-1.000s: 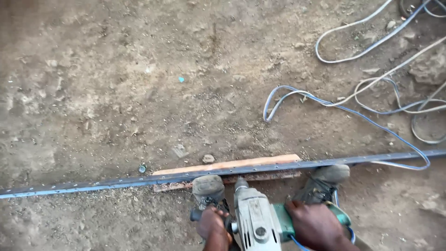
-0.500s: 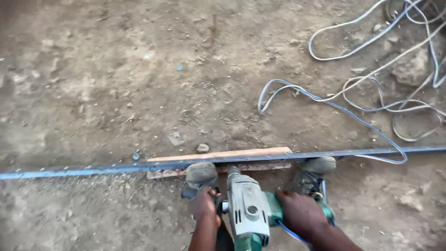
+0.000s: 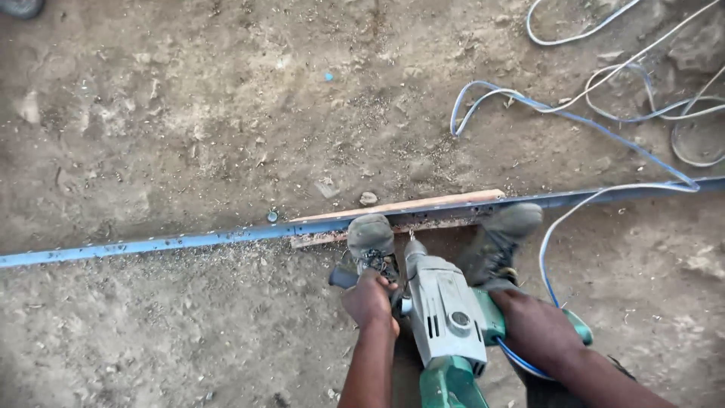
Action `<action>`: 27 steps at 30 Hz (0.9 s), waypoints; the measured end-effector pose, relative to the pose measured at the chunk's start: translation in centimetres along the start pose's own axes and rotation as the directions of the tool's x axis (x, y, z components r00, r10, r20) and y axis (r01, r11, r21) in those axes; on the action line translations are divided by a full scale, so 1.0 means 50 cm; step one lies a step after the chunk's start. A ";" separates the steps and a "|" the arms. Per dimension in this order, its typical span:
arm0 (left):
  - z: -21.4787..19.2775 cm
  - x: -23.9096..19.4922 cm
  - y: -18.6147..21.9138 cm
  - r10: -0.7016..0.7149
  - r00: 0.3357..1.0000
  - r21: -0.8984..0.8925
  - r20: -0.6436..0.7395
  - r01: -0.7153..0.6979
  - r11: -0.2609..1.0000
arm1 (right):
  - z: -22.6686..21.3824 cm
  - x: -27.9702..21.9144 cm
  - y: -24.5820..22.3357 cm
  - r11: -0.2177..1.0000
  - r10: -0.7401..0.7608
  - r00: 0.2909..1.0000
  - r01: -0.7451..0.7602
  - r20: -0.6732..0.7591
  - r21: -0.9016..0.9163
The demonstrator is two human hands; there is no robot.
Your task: Using a power drill to create a series of holes in a metal angle bar resting on a wooden support.
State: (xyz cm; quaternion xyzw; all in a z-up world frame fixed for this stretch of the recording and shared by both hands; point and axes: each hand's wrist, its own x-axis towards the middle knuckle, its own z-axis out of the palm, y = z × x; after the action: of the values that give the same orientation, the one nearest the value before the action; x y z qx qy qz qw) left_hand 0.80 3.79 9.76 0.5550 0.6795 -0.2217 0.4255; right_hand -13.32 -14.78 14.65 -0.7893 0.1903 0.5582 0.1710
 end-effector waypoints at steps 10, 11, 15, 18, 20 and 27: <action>-0.030 -0.057 -0.013 0.063 0.998 -0.132 0.003 -0.062 0.989 | 0.000 0.026 0.037 0.988 -0.156 0.988 0.156 -0.018 -0.003; -0.029 -0.068 -0.018 0.061 0.997 -0.092 -0.038 -0.065 0.994 | -0.004 0.025 0.043 0.988 -0.153 0.988 0.153 0.014 0.013; -0.027 -0.075 -0.057 0.061 0.991 -0.077 -0.116 -0.070 0.995 | -0.021 0.015 0.067 0.983 -0.180 0.980 0.178 0.080 0.036; -0.017 -0.049 -0.086 0.056 0.991 -0.098 -0.126 -0.068 0.993 | -0.012 0.022 0.083 0.983 -0.181 0.981 0.179 0.075 0.026; 0.002 -0.042 -0.077 0.072 0.992 -0.073 -0.104 -0.079 0.994 | -0.003 0.044 0.088 0.984 -0.177 0.983 0.175 0.045 0.041; 0.043 0.015 0.001 0.079 0.997 0.085 0.019 -0.081 0.993 | 0.005 0.092 0.020 0.989 -0.093 0.996 0.093 -0.003 0.118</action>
State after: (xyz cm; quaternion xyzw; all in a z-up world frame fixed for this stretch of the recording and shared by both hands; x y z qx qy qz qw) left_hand 1.52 2.55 8.00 0.5978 0.6431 -0.2379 0.4153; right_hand -12.62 -16.04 10.15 -0.7851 0.1859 0.5382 0.2436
